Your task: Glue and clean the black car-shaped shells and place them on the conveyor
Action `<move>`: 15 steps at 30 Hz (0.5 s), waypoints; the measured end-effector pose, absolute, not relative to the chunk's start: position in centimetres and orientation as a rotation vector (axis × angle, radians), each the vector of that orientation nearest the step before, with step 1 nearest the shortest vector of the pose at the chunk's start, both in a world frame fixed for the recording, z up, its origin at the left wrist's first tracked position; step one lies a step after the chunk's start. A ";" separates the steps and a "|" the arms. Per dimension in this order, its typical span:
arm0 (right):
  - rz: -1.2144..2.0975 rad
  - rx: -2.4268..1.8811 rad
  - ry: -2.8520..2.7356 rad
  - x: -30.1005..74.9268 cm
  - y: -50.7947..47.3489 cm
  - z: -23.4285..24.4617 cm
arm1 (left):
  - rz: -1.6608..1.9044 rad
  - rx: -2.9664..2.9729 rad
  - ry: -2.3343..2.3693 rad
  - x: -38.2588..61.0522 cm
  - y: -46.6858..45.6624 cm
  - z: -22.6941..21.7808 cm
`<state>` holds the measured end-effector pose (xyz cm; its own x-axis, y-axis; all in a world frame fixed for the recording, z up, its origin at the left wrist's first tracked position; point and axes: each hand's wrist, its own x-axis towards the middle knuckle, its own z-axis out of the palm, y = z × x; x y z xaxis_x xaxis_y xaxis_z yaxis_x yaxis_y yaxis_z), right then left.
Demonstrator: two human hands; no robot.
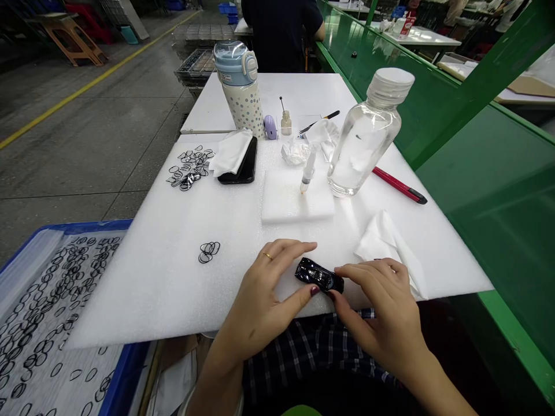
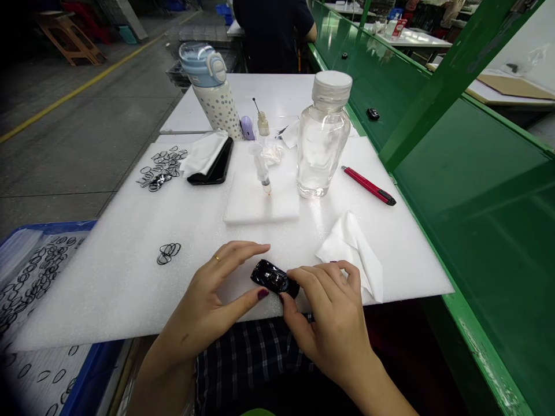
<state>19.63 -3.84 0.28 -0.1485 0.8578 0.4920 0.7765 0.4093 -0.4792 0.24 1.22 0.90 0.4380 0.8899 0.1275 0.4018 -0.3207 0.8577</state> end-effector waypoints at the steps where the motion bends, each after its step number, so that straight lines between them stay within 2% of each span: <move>1: 0.151 -1.393 -1.949 19.6 -3.8 0.3 | 0.846 1.866 1.104 0.2 1.2 0.8; 6: 0.176 -1.414 -1.979 18.9 -3.5 0.5 | 1.065 1.637 1.177 -0.3 1.0 0.4; 15: 0.196 -1.491 -2.029 18.6 -3.5 0.2 | 1.074 1.653 1.164 -0.4 1.1 0.4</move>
